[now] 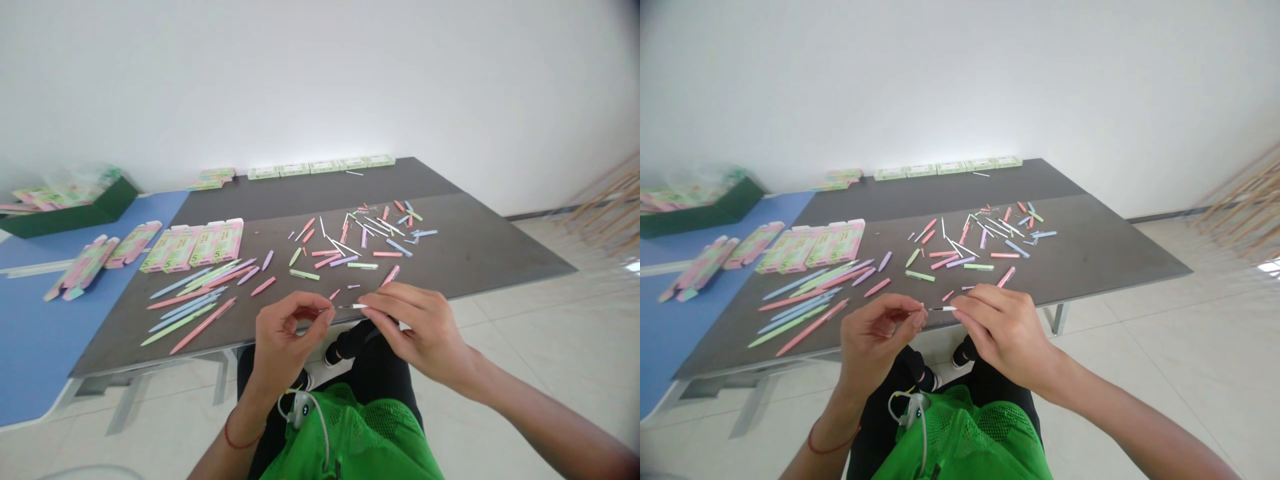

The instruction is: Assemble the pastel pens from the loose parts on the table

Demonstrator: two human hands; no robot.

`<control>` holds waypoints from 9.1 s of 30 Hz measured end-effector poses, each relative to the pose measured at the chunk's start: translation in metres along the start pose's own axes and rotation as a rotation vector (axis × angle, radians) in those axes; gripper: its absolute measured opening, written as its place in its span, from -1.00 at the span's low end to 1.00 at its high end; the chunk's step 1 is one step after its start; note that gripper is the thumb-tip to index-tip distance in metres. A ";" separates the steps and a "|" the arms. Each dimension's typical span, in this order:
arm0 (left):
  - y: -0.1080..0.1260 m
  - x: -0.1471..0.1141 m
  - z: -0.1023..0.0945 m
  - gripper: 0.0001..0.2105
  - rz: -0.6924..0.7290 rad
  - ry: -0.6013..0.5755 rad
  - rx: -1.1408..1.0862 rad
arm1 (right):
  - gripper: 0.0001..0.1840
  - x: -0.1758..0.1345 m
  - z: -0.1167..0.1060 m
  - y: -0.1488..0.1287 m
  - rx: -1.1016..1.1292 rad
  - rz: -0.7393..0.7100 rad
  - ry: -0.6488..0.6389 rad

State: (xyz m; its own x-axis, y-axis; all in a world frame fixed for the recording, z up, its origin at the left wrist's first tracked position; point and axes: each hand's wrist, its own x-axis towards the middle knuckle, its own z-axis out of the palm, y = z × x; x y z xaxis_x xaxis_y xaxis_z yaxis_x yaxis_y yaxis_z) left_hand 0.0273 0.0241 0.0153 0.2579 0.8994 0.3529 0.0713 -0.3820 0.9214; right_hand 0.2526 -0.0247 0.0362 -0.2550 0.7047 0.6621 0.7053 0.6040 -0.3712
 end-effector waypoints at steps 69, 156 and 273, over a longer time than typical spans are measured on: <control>0.005 -0.003 0.006 -0.90 -0.160 -0.109 -0.144 | -0.82 0.010 0.007 -0.001 0.409 0.193 -0.074; -0.006 -0.008 0.007 -0.88 -0.150 -0.106 -0.316 | -0.84 0.006 0.013 -0.015 0.350 0.139 0.021; -0.008 -0.013 -0.012 -0.93 0.129 -0.157 0.230 | -0.46 0.019 0.083 -0.013 1.214 1.052 0.022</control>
State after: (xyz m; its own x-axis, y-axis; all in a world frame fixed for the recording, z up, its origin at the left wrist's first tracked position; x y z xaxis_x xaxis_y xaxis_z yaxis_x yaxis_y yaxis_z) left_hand 0.0120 0.0174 0.0056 0.4240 0.8030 0.4189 0.2399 -0.5456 0.8030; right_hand 0.1833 0.0120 -0.0004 -0.0023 0.9790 -0.2040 -0.3670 -0.1906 -0.9105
